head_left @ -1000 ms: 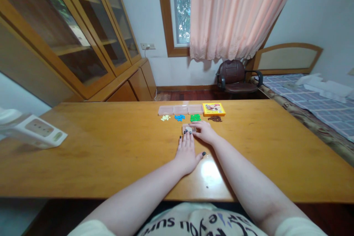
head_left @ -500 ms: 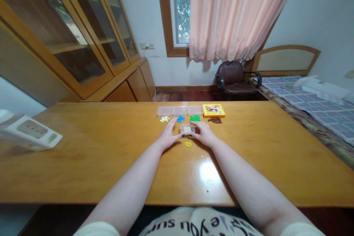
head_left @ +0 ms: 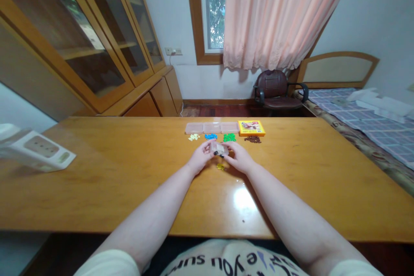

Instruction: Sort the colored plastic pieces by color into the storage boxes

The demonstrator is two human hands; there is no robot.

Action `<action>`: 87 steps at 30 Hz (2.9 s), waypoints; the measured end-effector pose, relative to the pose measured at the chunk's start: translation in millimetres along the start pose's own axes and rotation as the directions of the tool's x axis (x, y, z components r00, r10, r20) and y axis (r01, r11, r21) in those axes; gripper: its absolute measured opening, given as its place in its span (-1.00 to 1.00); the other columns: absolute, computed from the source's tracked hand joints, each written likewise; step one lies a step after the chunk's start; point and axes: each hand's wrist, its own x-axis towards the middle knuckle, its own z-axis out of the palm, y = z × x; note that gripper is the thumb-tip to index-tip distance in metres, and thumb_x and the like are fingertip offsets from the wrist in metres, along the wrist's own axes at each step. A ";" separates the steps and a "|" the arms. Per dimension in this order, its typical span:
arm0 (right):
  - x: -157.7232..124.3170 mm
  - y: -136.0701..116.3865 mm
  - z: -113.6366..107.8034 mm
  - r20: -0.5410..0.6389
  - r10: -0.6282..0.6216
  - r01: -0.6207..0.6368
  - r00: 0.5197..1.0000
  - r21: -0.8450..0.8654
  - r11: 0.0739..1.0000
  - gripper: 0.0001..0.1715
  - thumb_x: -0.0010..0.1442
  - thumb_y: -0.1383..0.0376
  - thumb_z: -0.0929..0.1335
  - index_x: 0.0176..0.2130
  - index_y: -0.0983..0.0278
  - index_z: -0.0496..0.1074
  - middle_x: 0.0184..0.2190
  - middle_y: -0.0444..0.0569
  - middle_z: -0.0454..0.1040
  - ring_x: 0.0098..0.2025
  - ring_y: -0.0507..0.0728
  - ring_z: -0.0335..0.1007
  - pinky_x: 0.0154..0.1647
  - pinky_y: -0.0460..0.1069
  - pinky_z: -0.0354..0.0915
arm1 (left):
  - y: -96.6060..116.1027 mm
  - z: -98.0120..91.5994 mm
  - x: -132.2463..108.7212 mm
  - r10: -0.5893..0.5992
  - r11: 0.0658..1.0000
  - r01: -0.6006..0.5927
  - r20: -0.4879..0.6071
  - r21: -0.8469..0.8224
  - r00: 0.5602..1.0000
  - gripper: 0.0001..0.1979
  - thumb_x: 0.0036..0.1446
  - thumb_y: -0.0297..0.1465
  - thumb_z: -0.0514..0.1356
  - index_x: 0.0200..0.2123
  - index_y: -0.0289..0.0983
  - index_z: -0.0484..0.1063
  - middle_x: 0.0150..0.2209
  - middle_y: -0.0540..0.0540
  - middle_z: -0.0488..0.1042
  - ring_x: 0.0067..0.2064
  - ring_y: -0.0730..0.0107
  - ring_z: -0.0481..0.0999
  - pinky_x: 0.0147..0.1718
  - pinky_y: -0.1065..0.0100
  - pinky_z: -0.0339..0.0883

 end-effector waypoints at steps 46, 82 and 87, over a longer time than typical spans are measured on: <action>1.5 -9.0 6.0 -0.017 0.107 -0.108 0.994 -0.250 0.962 -0.64 0.29 0.26 0.15 -0.14 0.28 0.47 -0.22 0.09 0.54 -0.21 0.16 0.45 -0.14 0.03 0.31 | 3.6 6.7 0.2 -0.086 0.993 0.085 0.014 0.076 0.996 -0.31 -0.21 -0.16 0.40 0.00 -0.36 0.41 0.04 -0.27 0.43 0.08 0.01 0.39 0.11 0.04 0.20; 6.5 28.4 11.9 -0.117 0.500 -0.455 0.858 0.277 0.846 -0.76 0.05 0.22 0.32 -0.28 0.29 0.47 -0.35 -0.01 0.54 -0.32 0.11 0.44 -0.23 0.03 0.34 | -6.6 -8.9 5.8 0.163 0.699 -0.081 -0.048 0.711 0.985 -0.97 -0.11 -0.45 0.30 -0.51 -0.22 0.56 -0.05 -0.14 0.44 0.01 0.16 0.42 0.11 0.09 0.20; 5.8 30.7 11.6 -0.127 0.471 -0.455 0.873 0.140 0.880 -0.79 -0.01 0.36 0.34 -0.30 0.29 0.51 -0.33 0.00 0.53 -0.32 0.11 0.44 -0.22 0.03 0.35 | -1.3 -11.0 2.1 0.175 0.634 -0.170 0.075 0.754 0.982 -0.83 -0.09 -0.44 0.30 -0.33 -0.22 0.55 -0.12 -0.14 0.45 -0.06 0.21 0.43 0.05 0.14 0.26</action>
